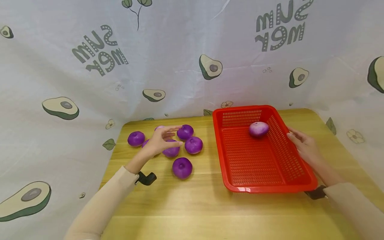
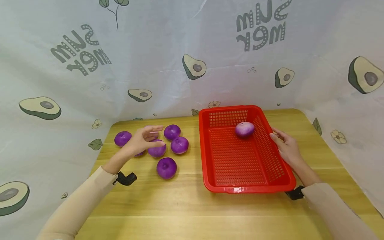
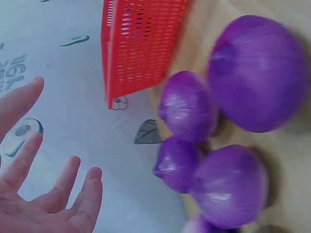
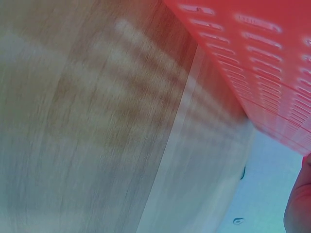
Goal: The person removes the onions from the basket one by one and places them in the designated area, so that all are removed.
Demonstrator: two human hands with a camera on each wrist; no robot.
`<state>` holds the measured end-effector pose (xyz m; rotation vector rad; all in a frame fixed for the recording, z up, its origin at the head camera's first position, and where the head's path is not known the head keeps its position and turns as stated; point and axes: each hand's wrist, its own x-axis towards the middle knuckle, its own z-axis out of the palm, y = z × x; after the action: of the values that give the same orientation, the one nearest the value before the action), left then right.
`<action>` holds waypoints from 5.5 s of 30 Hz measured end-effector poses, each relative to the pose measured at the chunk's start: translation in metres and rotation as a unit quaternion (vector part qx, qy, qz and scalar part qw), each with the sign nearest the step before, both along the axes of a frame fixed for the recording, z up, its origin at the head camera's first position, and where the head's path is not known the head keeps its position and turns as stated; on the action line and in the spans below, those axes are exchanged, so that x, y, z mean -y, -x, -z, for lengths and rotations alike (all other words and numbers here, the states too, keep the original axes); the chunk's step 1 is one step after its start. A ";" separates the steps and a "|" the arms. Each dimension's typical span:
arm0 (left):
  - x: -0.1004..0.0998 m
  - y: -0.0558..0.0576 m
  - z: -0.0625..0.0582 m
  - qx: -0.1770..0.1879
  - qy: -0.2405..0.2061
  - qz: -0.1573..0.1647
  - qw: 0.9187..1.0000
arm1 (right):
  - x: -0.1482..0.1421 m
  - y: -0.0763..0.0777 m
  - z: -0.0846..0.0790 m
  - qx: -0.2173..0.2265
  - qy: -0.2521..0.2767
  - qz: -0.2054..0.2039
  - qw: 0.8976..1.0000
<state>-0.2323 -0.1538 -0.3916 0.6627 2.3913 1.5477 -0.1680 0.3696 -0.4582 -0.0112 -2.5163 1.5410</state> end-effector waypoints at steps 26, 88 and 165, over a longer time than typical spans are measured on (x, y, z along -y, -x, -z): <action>-0.131 0.063 -0.030 0.052 -0.055 0.045 0.996 | 0.002 0.000 0.003 0.000 0.020 -0.001 1.000; -0.344 0.058 0.079 0.197 -0.064 -0.172 0.963 | 0.000 -0.002 0.005 -0.016 0.055 0.002 0.998; -0.154 0.048 -0.038 0.020 -0.063 0.140 0.988 | 0.000 0.001 0.006 -0.011 0.129 -0.015 0.991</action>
<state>-0.2805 0.0001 -0.3537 0.9389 2.0764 1.5808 -0.1691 0.3699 -0.4647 0.0057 -2.2929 1.8560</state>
